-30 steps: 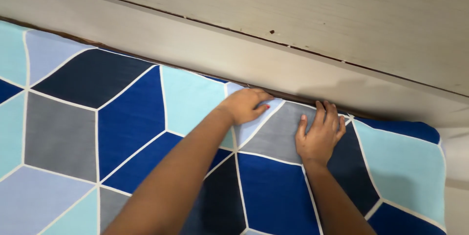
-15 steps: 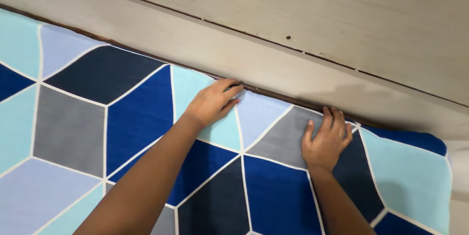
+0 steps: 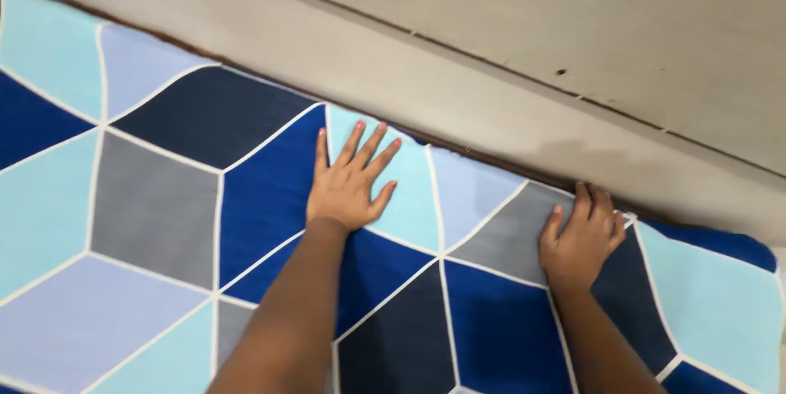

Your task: The person smooths a geometric-patterned bedsheet over a mattress, tucking the edges under. They then remove a pillow from a patterned pillowcase and insert it into a new white pillowcase with a leaf design, smoothing the case over the pillow.

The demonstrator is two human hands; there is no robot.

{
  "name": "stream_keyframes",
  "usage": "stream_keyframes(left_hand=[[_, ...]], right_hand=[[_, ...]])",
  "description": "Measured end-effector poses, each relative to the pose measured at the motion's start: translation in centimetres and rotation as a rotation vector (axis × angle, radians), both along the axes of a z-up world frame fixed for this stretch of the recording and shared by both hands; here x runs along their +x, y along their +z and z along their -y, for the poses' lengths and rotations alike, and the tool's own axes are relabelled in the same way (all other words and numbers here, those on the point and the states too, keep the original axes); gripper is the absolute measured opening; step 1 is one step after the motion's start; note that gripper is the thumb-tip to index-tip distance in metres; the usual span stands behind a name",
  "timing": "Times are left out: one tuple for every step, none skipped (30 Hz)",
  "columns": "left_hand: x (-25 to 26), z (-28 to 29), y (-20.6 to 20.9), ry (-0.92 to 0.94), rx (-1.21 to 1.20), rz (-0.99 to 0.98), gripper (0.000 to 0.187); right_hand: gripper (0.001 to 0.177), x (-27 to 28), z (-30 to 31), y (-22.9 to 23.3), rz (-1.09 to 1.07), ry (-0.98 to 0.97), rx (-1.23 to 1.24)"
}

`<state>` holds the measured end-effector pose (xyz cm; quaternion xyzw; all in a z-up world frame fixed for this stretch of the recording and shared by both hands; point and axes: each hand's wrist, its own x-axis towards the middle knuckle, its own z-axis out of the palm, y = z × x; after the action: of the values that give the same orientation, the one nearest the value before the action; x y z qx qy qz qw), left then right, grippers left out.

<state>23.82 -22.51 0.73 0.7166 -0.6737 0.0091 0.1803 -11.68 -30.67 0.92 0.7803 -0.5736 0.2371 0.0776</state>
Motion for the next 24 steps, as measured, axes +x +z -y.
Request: stream_keyframes(left_hand=[[0.5,-0.3,0.1,0.002,-0.008,0.013,0.065],[1.0,-0.9,0.2,0.004,-0.016,0.026,0.066],[1.1,-0.7,0.3,0.012,-0.027,0.021,0.066],[1.5,-0.6,0.4,0.019,-0.037,0.015,0.066],[1.1,-0.4,0.4,0.005,-0.036,-0.006,0.066],[1.0,-0.4,0.4,-0.016,-0.036,-0.002,0.066],[0.4,0.0,0.5,-0.009,-0.049,-0.005,0.067],[-0.5,0.6,0.6,-0.002,-0.062,-0.009,0.067],[0.7,0.0,0.9,-0.008,-0.070,-0.024,0.067],[1.5,-0.3,1.2,-0.015,-0.079,-0.039,0.067],[1.4,-0.5,1.1,-0.021,-0.084,-0.064,0.067],[1.8,-0.8,0.8,0.001,-0.047,-0.042,0.066],[1.4,-0.5,0.4,0.000,-0.016,-0.032,0.065],[1.2,-0.3,-0.1,-0.001,0.014,-0.022,0.064],[0.9,0.2,-0.5,0.011,-0.001,-0.013,0.061],[0.5,0.7,-0.8,0.023,-0.016,-0.004,0.059],[0.6,0.6,-1.2,0.047,-0.023,0.012,0.056],[0.3,0.7,-1.4,0.034,-0.036,0.005,0.057],[0.8,0.3,-1.4,0.034,-0.043,0.013,0.058],[1.3,-0.3,-1.4,0.033,-0.049,0.020,0.059],[1.4,-0.3,-1.3,0.033,-0.057,0.008,0.060],[1.4,-0.4,-1.2,0.034,-0.064,-0.005,0.060],[1.1,0.1,-1.1,0.021,-0.085,-0.031,0.060],[0.9,0.7,-1.0,0.018,-0.085,-0.033,0.059]], right_hand=[[0.050,0.9,-0.1,-0.2,-0.037,-0.013,0.006],[0.050,1.7,-0.6,-0.3,-0.075,-0.026,0.012],[0.050,1.9,-0.7,0.2,-0.117,-0.044,0.005],[0.051,3.0,-0.2,0.2,-0.139,-0.050,-0.027],[0.052,4.1,-0.4,0.1,-0.177,-0.077,-0.047],[0.053,5.3,-0.9,0.0,-0.215,-0.104,-0.066],[0.051,7.3,-0.7,-0.3,-0.111,-0.011,-0.033],[0.050,9.6,-0.7,-0.4,-0.009,0.083,0.002],[0.046,12.8,-1.1,-0.6,0.005,0.251,0.090],[0.042,15.7,-1.2,-0.5,0.060,0.328,0.152],[0.038,17.9,-1.4,-0.3,0.106,0.404,0.218],[0.036,20.6,-1.5,-0.4,0.110,0.379,0.313],[0.035,22.2,-1.9,-0.4,0.103,0.329,0.402],[0.039,23.4,-2.7,-0.4,0.136,0.329,0.359],[0.042,24.1,-2.9,-0.4,0.164,0.324,0.310],[0.046,24.1,-2.7,-0.2,0.192,0.319,0.260],[0.049,24.2,-2.9,-0.3,0.191,0.331,0.218],[0.052,24.0,-3.0,-0.3,0.190,0.344,0.176],[0.055,24.6,-3.4,-0.5,0.203,0.369,0.139],[0.056,25.1,-3.8,-0.6,0.200,0.370,0.151],[0.057,25.0,-3.7,-0.6,0.186,0.363,0.152],[0.058,25.0,-3.7,-0.6,0.173,0.357,0.153],[0.058,24.7,-3.1,-0.5,0.176,0.356,0.149],[0.058,24.4,-2.6,-0.4,0.180,0.356,0.145]])
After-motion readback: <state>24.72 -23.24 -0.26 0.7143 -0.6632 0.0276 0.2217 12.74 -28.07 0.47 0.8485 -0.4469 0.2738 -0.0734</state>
